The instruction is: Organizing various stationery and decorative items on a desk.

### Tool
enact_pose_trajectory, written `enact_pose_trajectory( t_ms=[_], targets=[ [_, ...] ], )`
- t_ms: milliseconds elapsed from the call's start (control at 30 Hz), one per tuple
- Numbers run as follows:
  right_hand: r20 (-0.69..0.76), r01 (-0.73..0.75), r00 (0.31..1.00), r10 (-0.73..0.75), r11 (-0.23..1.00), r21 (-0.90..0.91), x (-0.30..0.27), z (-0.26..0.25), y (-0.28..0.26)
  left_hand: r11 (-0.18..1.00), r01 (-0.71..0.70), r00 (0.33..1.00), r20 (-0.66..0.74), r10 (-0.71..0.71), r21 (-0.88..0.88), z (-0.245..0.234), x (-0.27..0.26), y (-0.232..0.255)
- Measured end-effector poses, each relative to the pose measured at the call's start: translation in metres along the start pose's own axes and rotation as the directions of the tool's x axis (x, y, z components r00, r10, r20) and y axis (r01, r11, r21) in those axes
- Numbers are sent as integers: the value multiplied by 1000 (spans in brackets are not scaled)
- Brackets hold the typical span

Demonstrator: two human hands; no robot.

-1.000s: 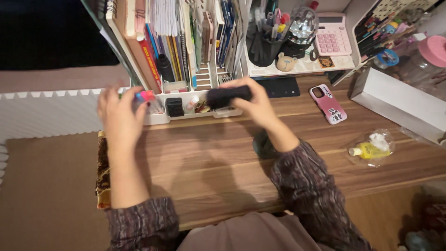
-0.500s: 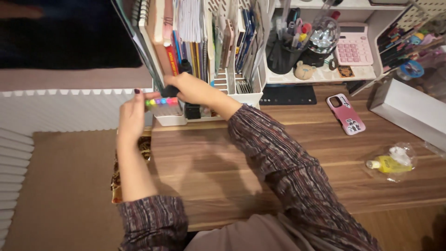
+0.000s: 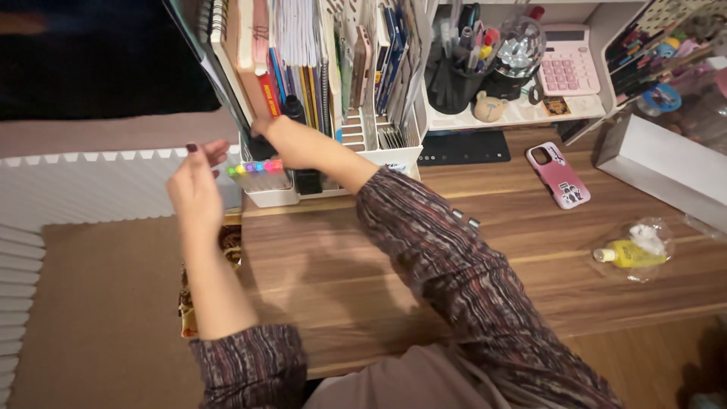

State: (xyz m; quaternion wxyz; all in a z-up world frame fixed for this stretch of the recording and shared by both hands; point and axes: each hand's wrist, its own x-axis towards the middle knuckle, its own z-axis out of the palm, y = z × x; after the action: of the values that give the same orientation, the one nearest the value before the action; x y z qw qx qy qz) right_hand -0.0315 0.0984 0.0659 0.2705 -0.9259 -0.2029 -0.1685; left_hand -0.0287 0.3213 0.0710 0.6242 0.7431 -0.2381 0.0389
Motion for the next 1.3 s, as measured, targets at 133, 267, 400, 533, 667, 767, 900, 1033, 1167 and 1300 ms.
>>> enact_pose_trajectory(
  t_ms=[133, 267, 400, 533, 667, 767, 900, 1033, 1167, 1300],
  targets=[
    [-40, -38, 998, 40, 999, 31, -2, -2, 6, 1000, -21, 999, -35, 20, -16, -3, -5, 7],
    [-56, -56, 997, 56, 998, 12, -2, 25, 33, 998, -57, 998, -36, 57, -26, -3, -10, 13],
    [-72, 47, 996, -47, 999, -4, -14, 30, 40, 990, -144, 989, -37, 144, 11, -1, -17, 17],
    [-195, 174, 967, -164, 984, 37, -71, -40, -1, 945, -301, 951, -37, 308, 132, 13, -32, 46],
    [-196, -235, 954, 227, 972, -21, -185, -126, -17, 793, -509, 828, -64, 558, 334, 43, -46, 72],
    [-287, -721, 689, 665, 671, -175, -307, -177, 24, 735, -570, 785, -21, 619, 368, 71, -56, 72],
    [-687, -954, 298, 663, 173, -246, -488, -200, 161, 764, -557, 830, 183, 527, 326, 116, -73, 65],
    [-797, -906, 377, 472, 9, -423, -528, -204, 162, 730, -590, 801, 363, 476, 344, 158, -92, 41],
    [-696, -954, 295, 655, 156, -257, -537, -197, 168, 710, -619, 781, 350, 516, 335, 171, -100, 41],
    [-594, -951, 305, 745, 266, -155, -505, -182, 136, 767, -566, 815, 346, 465, 301, 174, -97, 39]
  ],
)
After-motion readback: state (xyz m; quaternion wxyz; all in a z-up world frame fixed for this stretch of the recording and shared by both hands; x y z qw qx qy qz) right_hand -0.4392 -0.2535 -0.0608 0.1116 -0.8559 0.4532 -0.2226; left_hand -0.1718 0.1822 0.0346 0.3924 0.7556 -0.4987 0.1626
